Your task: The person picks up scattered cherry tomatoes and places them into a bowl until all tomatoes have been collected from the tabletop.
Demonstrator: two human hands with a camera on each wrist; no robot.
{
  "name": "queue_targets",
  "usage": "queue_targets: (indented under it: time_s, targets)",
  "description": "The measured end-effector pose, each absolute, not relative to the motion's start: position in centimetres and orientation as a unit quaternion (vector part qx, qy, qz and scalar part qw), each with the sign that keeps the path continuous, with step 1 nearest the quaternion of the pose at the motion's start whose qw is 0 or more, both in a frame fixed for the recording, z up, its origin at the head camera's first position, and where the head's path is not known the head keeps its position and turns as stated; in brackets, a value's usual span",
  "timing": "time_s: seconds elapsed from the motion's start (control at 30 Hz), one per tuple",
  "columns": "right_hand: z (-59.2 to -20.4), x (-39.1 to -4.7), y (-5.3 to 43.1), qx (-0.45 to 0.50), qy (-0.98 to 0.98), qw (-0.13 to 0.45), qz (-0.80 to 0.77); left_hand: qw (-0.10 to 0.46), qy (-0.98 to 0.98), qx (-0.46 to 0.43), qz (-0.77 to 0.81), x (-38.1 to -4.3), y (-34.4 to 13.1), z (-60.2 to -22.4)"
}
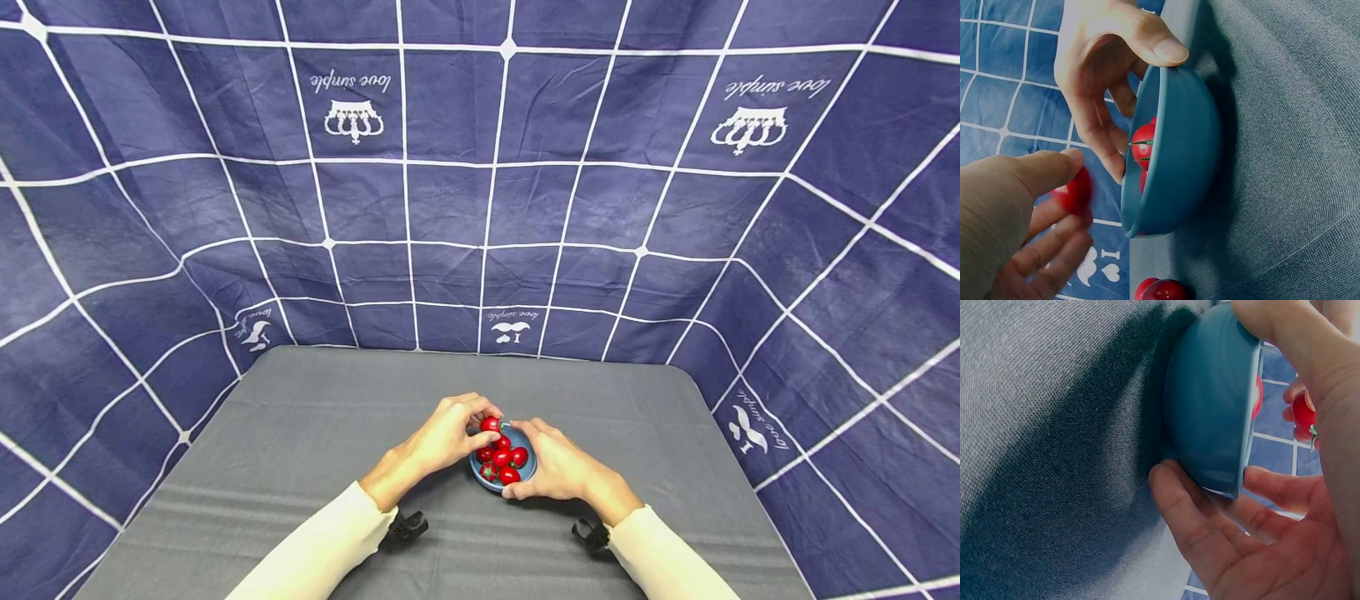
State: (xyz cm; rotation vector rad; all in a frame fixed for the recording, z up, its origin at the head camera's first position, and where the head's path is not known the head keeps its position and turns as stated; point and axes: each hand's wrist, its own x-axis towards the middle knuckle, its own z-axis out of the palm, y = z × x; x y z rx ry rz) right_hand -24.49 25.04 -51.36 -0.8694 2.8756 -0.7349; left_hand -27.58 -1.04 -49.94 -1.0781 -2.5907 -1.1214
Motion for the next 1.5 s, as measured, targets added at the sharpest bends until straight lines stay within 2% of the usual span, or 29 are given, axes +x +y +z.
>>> queue_targets:
  time_s: [0.83,1.5]
  targets:
    - [-51.2,-24.5,24.8,-0.27,0.932,0.037,-0.239,0.077,-0.888,-0.313,-0.327,-27.8,-3.5,-49.5]
    - [-51.6,-24.3,24.9,-0.268,0.932,0.031,-0.241,0.077,-0.904,-0.293,-0.301,-27.9,-7.3,-51.6]
